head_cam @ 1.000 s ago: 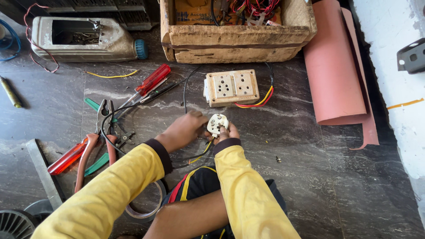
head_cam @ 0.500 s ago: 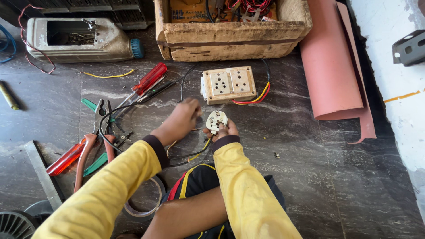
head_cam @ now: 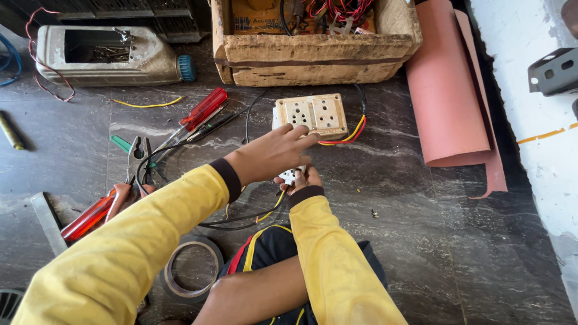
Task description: The person strips a wire with pliers, then inserts the wire into a white electrical plug and tightens the terminal screws with a screwdriver. The person works while sitting on the floor.
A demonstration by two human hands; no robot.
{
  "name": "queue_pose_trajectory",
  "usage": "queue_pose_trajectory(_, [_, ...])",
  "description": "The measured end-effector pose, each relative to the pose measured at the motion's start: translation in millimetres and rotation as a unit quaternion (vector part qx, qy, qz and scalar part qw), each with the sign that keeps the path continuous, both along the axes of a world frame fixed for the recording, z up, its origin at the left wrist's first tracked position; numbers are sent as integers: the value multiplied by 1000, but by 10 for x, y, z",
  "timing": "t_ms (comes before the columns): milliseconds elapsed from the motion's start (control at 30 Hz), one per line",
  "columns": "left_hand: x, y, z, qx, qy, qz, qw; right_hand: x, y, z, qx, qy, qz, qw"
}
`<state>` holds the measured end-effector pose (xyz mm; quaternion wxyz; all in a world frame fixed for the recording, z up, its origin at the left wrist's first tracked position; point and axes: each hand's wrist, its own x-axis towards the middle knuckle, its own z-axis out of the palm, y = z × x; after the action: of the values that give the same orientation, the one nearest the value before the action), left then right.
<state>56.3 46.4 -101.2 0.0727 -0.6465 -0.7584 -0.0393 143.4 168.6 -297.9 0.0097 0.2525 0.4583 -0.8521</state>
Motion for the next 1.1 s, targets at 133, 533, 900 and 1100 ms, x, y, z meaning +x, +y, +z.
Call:
queue_pose_trajectory(133, [-18, 14, -29, 11, 12, -8, 1000, -8, -7, -10, -6, 23, 5, 1000])
queue_pose_trajectory(533, [-272, -545, -263, 179, -113, 183, 960, -194, -214, -41, -29, 8, -53, 998])
queue_pose_trajectory(900, [-978, -1509, -703, -6, -199, 607, 770, -424, -246, -220, -22, -57, -38, 997])
queue_pose_trajectory(1100, [-1122, -1575, -385, 41, -263, 576, 773, -387, -256, -157, -45, -54, -52, 996])
